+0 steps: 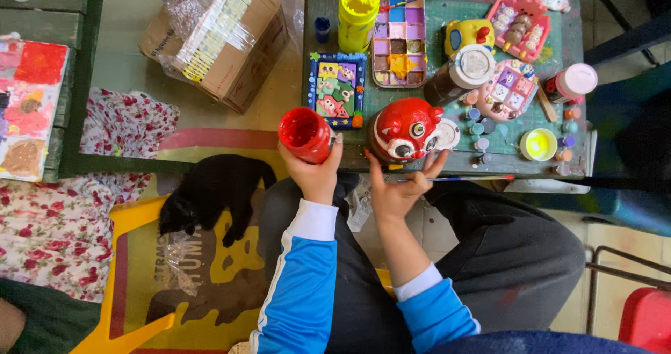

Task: The person sits at a small table and paints a red plaster animal figurine with a paintbrush, holding and turning the figurine to reach different sides. They dip the brush into a jar of red paint and continue applying paint to the figurine's body and head.

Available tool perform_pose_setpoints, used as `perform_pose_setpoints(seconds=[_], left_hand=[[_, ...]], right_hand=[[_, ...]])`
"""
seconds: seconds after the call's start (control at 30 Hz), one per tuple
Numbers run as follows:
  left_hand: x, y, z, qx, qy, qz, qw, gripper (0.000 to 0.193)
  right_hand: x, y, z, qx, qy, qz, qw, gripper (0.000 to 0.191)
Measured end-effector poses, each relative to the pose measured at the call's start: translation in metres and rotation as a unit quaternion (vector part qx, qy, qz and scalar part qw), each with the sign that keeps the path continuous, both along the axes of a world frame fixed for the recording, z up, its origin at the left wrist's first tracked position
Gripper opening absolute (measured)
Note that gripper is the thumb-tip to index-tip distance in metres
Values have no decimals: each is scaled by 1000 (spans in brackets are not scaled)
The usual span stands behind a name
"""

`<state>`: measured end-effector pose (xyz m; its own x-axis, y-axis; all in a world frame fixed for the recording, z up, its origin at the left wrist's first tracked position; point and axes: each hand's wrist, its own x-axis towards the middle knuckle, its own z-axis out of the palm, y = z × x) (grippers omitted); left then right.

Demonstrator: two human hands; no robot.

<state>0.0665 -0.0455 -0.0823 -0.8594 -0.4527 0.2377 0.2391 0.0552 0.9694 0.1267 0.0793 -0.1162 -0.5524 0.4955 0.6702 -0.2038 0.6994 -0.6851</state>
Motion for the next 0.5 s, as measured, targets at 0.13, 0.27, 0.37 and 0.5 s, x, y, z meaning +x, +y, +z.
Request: perform_pose_setpoints(seconds=[0.13, 0.27, 0.37, 0.5], left_hand=[[4, -1, 4, -57, 19, -20, 998, 84], [0, -3, 7, -18, 7, -29, 999, 83], [-6, -4, 9, -8, 9, -29, 999, 83], [-9, -6, 12, -2, 4, -37, 999, 83]], right_hand=[[56, 34, 6, -40, -25, 59, 997, 40], [135, 59, 30, 34, -50, 171, 983, 16], [169, 63, 46, 108, -158, 280, 941, 27], [177, 57, 58, 199, -240, 387, 868, 22]])
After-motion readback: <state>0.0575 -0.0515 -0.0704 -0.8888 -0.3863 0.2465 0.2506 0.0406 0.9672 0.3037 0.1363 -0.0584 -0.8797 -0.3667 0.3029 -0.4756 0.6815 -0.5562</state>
